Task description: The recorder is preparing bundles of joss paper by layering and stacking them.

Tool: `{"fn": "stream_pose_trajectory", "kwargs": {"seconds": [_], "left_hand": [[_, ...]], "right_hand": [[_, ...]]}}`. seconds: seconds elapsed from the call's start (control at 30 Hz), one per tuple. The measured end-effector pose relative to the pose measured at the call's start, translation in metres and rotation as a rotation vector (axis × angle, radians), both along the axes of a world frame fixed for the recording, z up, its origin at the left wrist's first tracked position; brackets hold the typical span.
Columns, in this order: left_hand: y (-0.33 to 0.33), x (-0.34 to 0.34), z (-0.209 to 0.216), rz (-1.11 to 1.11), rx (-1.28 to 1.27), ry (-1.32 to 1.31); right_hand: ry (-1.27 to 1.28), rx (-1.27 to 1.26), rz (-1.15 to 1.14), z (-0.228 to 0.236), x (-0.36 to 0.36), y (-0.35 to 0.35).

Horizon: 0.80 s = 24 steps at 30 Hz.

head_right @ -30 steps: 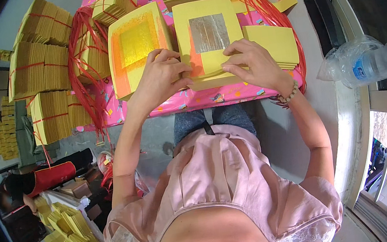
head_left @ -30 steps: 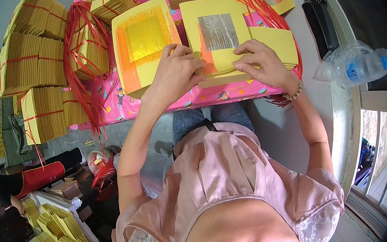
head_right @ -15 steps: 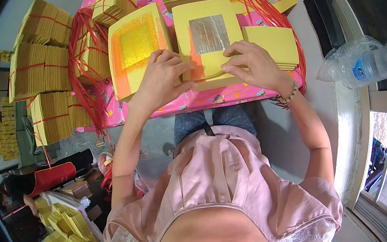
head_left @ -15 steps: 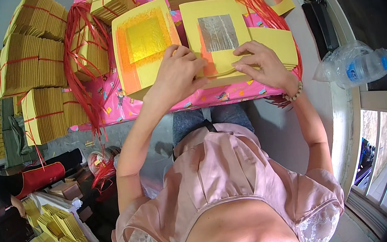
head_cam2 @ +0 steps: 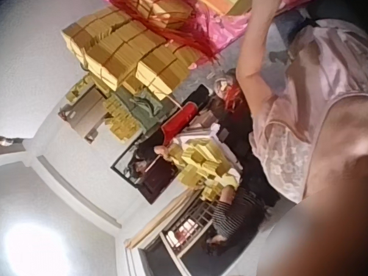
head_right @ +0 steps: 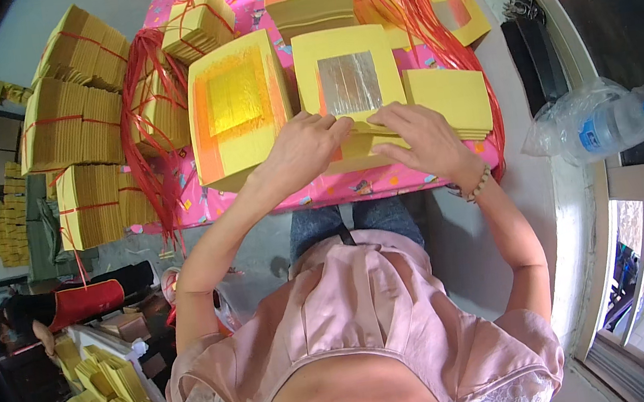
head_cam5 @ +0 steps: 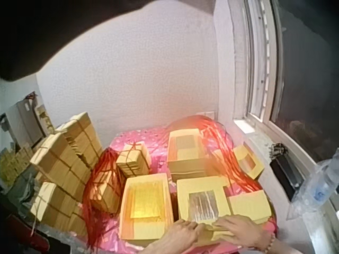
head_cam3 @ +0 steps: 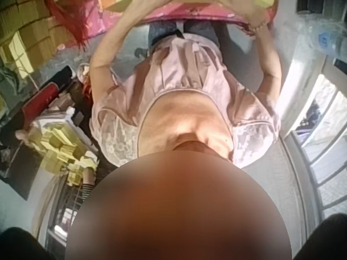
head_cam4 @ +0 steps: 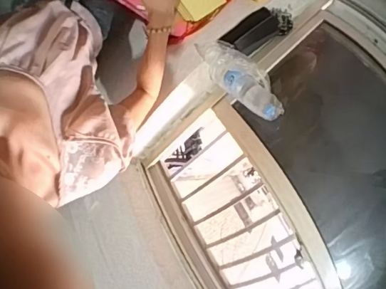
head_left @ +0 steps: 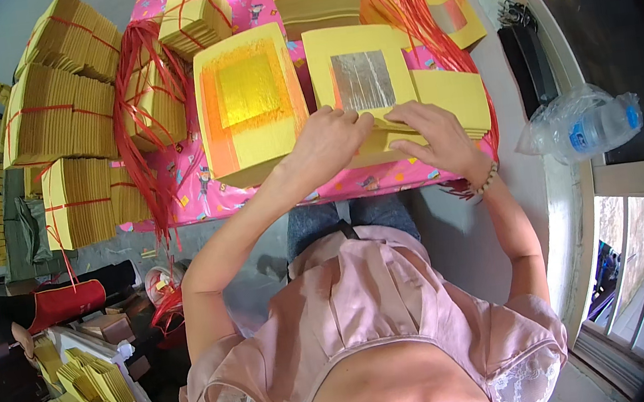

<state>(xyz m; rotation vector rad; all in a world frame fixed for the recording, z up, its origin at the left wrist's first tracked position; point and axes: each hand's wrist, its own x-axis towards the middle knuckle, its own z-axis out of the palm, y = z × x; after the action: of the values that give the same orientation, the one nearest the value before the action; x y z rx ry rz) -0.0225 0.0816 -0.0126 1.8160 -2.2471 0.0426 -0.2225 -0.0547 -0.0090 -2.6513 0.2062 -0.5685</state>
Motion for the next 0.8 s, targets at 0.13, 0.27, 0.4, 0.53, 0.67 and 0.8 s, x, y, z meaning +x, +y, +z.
{"fn": "stream_pose_trajectory", "kwargs": {"seconds": [0.13,0.27,0.4,0.53,0.67,0.8], "left_hand": [[-0.005,-0.001,0.015,0.086,0.104,0.015],[-0.008,-0.003,0.025,0.080,-0.202,0.137],[-0.015,-0.012,0.024,0.097,-0.371,0.060],[-0.022,-0.011,0.026,0.102,-0.236,0.091],[-0.037,-0.003,0.020,0.192,-0.084,0.024],[-0.051,0.009,0.003,0.198,-0.090,-0.036]], "right_hand": [[0.047,0.077,0.001,-0.002,0.007,-0.019],[0.084,0.170,0.012,0.021,0.026,-0.045],[0.152,0.238,0.077,0.031,0.055,-0.090],[0.223,0.313,0.042,0.040,0.084,-0.113],[0.228,0.267,0.050,0.016,0.108,-0.149],[0.200,0.133,0.057,-0.008,0.126,-0.169]]}}
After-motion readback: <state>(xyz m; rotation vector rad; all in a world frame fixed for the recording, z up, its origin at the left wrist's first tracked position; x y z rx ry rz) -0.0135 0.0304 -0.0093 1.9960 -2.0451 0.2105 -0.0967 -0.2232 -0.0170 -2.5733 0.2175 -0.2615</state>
